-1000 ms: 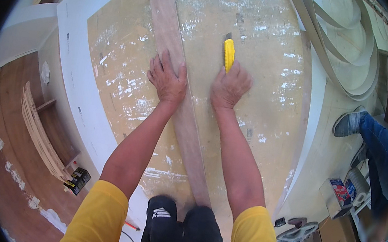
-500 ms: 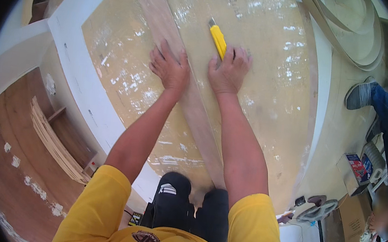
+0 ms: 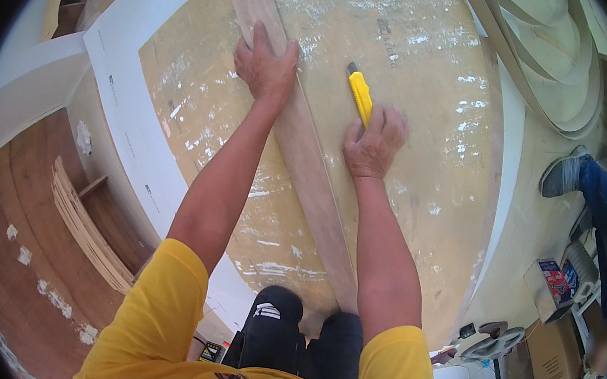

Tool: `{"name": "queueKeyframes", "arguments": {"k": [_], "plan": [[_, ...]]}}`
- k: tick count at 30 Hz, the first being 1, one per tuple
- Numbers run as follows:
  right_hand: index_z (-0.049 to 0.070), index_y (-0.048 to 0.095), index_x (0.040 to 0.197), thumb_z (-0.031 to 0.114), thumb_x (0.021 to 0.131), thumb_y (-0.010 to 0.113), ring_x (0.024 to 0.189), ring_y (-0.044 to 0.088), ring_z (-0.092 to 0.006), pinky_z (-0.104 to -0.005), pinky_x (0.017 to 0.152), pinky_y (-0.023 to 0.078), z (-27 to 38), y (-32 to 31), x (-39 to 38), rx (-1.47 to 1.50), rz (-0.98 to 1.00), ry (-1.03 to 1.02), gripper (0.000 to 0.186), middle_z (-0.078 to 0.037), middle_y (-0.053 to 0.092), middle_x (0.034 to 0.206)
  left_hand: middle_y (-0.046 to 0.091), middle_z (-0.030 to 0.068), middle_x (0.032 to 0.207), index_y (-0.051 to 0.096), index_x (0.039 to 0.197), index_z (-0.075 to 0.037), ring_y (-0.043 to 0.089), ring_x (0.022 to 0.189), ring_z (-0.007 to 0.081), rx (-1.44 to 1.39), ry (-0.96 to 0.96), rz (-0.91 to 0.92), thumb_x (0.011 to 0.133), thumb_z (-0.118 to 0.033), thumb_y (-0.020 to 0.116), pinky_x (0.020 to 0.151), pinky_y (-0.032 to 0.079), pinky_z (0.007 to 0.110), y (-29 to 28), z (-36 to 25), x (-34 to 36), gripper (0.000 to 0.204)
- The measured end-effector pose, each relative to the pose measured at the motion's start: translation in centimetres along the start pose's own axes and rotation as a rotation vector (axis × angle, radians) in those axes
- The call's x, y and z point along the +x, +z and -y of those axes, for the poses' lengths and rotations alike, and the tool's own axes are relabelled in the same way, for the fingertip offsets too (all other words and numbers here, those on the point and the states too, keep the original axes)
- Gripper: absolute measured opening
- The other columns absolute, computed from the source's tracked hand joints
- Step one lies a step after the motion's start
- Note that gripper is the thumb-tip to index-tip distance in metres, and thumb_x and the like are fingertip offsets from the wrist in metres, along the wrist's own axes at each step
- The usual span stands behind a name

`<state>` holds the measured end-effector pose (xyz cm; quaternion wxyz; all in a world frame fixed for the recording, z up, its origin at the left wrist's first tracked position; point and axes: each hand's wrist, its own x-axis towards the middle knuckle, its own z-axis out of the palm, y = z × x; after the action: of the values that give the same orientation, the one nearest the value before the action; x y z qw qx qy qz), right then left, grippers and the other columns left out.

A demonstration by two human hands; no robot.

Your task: The person kneels on the floor and uses a utility knife to score and cut a large sheet of plywood along a straight line. They then measure and mark the plywood with a tape measure and pencil.

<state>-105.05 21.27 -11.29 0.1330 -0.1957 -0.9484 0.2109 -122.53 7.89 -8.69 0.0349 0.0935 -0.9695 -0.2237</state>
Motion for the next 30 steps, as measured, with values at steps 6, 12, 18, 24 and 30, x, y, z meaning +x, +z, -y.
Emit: {"name": "queueKeyframes", "arguments": {"k": [6,12,18,24,30], "plan": [[0.004,0.052,0.129,0.022,0.080,0.065,0.128,0.040,-0.0364,-0.0585,0.113,0.026,0.0,0.0,-0.1,-0.021,0.014,0.010,0.053,-0.016,0.046,0.125,0.039,0.0264,0.143,0.054,0.139,-0.016,0.039,0.123,0.0433,0.040,-0.071,-0.056,0.076,-0.039,0.072,0.106,0.030,0.053,0.9,-0.4,-0.2,0.069],[0.004,0.052,0.130,0.021,0.080,0.064,0.128,0.041,-0.0367,-0.0587,0.113,0.026,0.0,-0.1,0.0,-0.013,0.018,0.015,0.053,-0.016,0.047,0.124,0.040,0.0267,0.142,0.058,0.136,-0.016,0.040,0.121,0.0450,0.000,-0.037,-0.103,0.076,-0.038,0.072,0.106,0.031,0.054,1.2,0.0,-0.2,0.066],[0.004,0.054,0.125,0.021,0.079,0.066,0.124,0.043,-0.0361,-0.0585,0.111,0.029,-0.2,0.2,0.0,0.033,-0.018,0.003,0.050,-0.016,0.048,0.122,0.043,0.0282,0.138,0.054,0.138,-0.016,0.040,0.122,0.0475,0.057,0.000,-0.076,0.074,-0.041,0.072,0.105,0.032,0.055,0.7,0.3,0.0,0.071],[0.003,0.055,0.124,0.020,0.079,0.068,0.121,0.045,-0.0376,-0.0558,0.108,0.032,-0.7,0.7,-0.7,-0.041,-0.028,-0.021,0.050,-0.018,0.050,0.122,0.047,0.0271,0.140,0.048,0.145,-0.015,0.042,0.130,0.0460,0.217,0.153,-0.043,0.088,-0.046,0.062,0.109,0.031,0.058,1.6,1.5,-1.3,0.067],[0.000,0.052,0.125,0.022,0.080,0.063,0.121,0.043,-0.0436,-0.0574,0.107,0.033,-0.4,0.8,-0.7,-0.025,-0.046,-0.018,0.051,-0.023,0.047,0.123,0.050,0.0260,0.138,0.053,0.143,-0.023,0.044,0.127,0.0489,0.229,0.023,-0.110,0.086,-0.049,0.063,0.107,0.035,0.057,2.5,1.0,-0.7,0.063]]}}
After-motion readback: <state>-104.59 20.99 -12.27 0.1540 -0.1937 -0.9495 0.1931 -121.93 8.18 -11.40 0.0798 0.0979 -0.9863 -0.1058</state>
